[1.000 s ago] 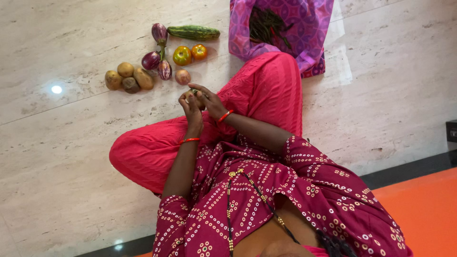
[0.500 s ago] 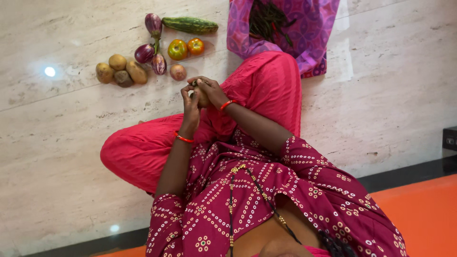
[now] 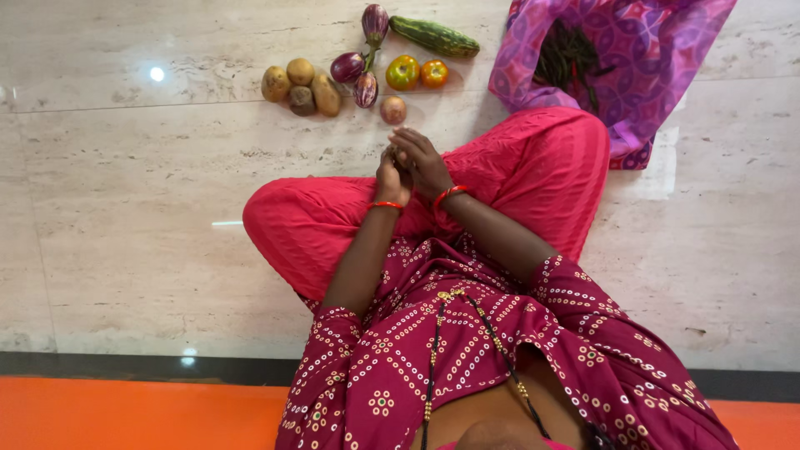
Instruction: The person sits on the floor and peels potatoes and a tomato using a small knife. They handle the vegetables one at a time, rotating them to remove the skin, and place the peeled items back on the floor.
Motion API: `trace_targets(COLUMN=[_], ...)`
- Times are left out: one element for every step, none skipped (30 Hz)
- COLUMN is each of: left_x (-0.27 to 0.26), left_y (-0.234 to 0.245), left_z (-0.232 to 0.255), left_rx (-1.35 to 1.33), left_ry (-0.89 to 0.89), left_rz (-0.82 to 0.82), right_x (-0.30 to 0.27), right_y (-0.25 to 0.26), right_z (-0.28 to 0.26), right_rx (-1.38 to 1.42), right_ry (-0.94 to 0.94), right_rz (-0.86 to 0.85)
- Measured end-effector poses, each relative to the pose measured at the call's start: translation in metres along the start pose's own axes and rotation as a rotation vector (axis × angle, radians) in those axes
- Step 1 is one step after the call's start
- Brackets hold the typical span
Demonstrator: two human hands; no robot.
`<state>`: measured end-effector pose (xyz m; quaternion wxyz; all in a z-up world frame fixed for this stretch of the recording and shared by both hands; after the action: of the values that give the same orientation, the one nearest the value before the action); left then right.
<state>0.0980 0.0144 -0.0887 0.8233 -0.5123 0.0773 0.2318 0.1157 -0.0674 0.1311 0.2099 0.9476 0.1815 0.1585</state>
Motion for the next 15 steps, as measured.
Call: trace_targets(left_x=[0.002, 0.001, -0.003, -0.009, -0.012, -0.016, -0.019, -0.019, -0.020, -0.022, -0.029, -0.037, -0.042, -0.046, -0.048], left_y=[0.001, 0.007, 0.010, 0.011, 0.005, -0.002, -0.008, -0.017, -0.025, -0.031, -0.033, -0.034, -0.035, -0.041, -0.045], left_z=[-0.001, -0.001, 0.000, 0.001, 0.003, 0.001, -0.001, -0.006, -0.012, -0.014, -0.016, -0.018, -0.020, -0.021, -0.022], left_rx=[-0.089, -0.083, -0.078, -0.074, -0.061, -0.047, -0.031, 0.019, 0.071, 0.123, 0.319, 0.515, 0.709, 0.673, 0.637], left_ry=[0.032, 0.057, 0.084, 0.110, 0.120, 0.130, 0.138, 0.152, 0.165, 0.178, 0.198, 0.219, 0.241, 0.251, 0.261], left_rz=[0.001, 0.044, 0.085, 0.126, 0.108, 0.090, 0.078, 0.037, -0.001, -0.038, -0.085, -0.131, -0.178, -0.206, -0.235], right_x=[-0.005, -0.011, -0.016, -0.017, -0.017, -0.017, -0.017, -0.017, -0.018, -0.013, -0.010, -0.010, -0.007, -0.004, -0.003], right_y=[-0.003, -0.008, -0.012, -0.010, -0.009, -0.008, -0.005, 0.001, 0.005, 0.003, -0.002, -0.009, -0.016, -0.023, -0.031], right_z=[-0.020, -0.038, -0.052, -0.056, -0.057, -0.056, -0.047, -0.034, -0.019, 0.009, 0.040, 0.070, 0.088, 0.103, 0.114], right_rx=[-0.080, -0.160, -0.243, -0.219, -0.191, -0.164, -0.086, -0.009, 0.070, 0.187, 0.299, 0.409, 0.566, 0.723, 0.880], right_ry=[0.110, 0.221, 0.332, 0.332, 0.334, 0.336, 0.274, 0.212, 0.147, -0.022, -0.199, -0.377, -0.437, -0.498, -0.561], right_rz=[-0.006, -0.012, -0.015, -0.008, 0.000, 0.008, 0.019, 0.029, 0.037, 0.010, -0.021, -0.056, -0.110, -0.165, -0.219])
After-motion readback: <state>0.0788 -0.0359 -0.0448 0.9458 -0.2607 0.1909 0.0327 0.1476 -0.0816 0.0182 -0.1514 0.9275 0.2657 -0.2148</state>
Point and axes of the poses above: each hand's wrist, its own x-axis towards the middle knuckle, its own y-axis out of the back of the hand, z = x × y, the point moved 10 cm from there along x, towards the middle knuckle, and after that the axes turned 12 degrees about -y, right-handed, at the moved point
